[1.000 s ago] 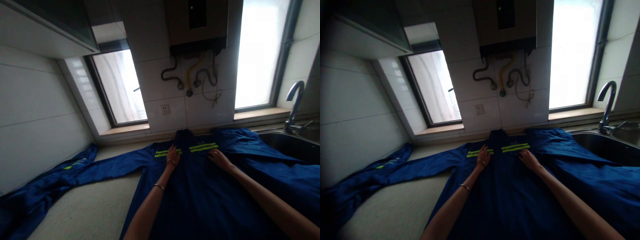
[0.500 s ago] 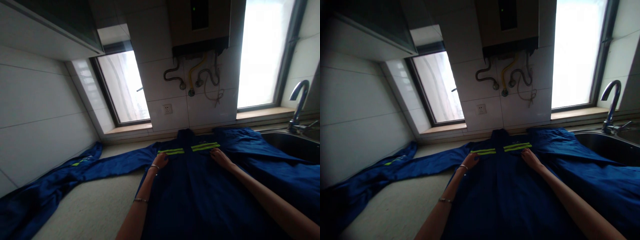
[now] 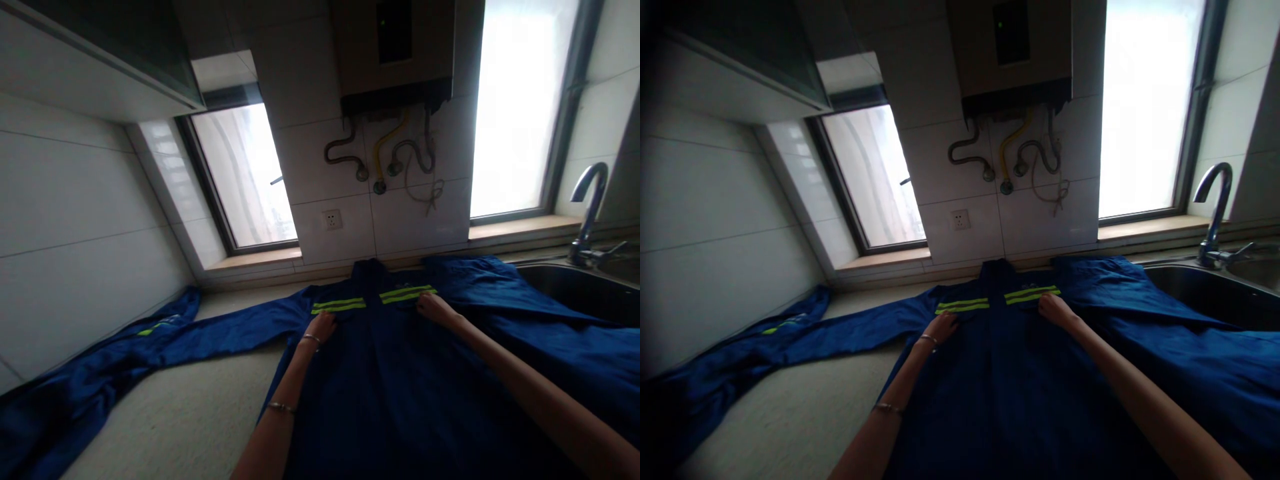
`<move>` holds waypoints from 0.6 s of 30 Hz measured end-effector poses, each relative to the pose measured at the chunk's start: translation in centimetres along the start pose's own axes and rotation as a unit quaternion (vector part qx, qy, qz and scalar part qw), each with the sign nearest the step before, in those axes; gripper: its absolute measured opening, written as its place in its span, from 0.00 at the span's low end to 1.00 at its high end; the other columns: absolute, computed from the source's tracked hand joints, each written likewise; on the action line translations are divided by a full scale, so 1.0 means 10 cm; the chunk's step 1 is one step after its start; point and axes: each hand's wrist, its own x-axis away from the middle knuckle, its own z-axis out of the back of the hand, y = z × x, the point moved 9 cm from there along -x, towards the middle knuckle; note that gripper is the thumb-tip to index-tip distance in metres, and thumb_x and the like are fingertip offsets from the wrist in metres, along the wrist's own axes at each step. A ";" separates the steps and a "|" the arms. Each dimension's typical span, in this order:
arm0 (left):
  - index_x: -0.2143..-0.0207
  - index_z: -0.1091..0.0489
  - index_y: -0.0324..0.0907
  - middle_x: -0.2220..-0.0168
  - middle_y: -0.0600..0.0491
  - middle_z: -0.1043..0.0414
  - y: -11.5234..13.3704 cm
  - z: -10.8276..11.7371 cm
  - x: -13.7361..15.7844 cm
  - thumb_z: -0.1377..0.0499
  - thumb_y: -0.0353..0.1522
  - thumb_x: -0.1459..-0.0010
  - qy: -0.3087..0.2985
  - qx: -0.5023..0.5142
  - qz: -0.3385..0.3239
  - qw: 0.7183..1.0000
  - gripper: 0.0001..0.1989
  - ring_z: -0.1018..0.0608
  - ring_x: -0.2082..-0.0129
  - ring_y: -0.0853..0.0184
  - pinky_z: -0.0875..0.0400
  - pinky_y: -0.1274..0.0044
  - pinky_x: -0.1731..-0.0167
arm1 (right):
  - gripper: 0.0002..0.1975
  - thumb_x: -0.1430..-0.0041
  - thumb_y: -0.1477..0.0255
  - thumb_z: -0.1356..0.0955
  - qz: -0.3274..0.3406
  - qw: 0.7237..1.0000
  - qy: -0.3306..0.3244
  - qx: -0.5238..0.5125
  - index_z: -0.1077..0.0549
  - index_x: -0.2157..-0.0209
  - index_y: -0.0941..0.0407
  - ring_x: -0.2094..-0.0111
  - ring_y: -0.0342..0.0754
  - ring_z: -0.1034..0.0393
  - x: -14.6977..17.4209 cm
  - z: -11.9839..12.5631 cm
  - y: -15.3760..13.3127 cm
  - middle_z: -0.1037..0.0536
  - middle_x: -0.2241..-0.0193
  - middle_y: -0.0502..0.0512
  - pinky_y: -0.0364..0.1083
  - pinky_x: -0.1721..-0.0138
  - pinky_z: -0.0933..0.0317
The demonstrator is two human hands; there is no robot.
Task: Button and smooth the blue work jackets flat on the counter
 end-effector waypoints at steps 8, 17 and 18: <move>0.61 0.27 0.32 0.57 0.40 0.31 0.16 -0.08 -0.04 0.53 0.20 0.43 0.020 -0.060 0.056 0.996 0.16 0.30 0.53 0.60 0.30 0.74 0.60 | 0.10 0.48 0.77 0.38 0.000 0.999 -0.024 0.028 0.24 0.71 0.64 0.65 0.51 0.28 -0.07 -0.03 -0.01 0.23 0.68 0.65 0.44 0.64 0.39; 0.62 0.26 0.31 0.60 0.39 0.30 0.19 -0.02 -0.04 0.52 0.18 0.44 0.049 -0.082 0.075 0.993 0.15 0.27 0.57 0.61 0.29 0.75 0.62 | 0.13 0.54 0.85 0.38 0.005 1.000 -0.012 0.027 0.24 0.69 0.63 0.62 0.53 0.27 -0.21 0.08 -0.20 0.22 0.67 0.66 0.45 0.60 0.37; 0.62 0.26 0.31 0.60 0.40 0.30 0.19 -0.02 -0.03 0.52 0.18 0.44 0.051 -0.083 0.066 0.993 0.15 0.27 0.58 0.62 0.29 0.75 0.61 | 0.13 0.54 0.85 0.38 0.005 1.000 -0.009 0.023 0.24 0.69 0.63 0.62 0.53 0.27 -0.22 0.10 -0.22 0.23 0.66 0.66 0.46 0.59 0.36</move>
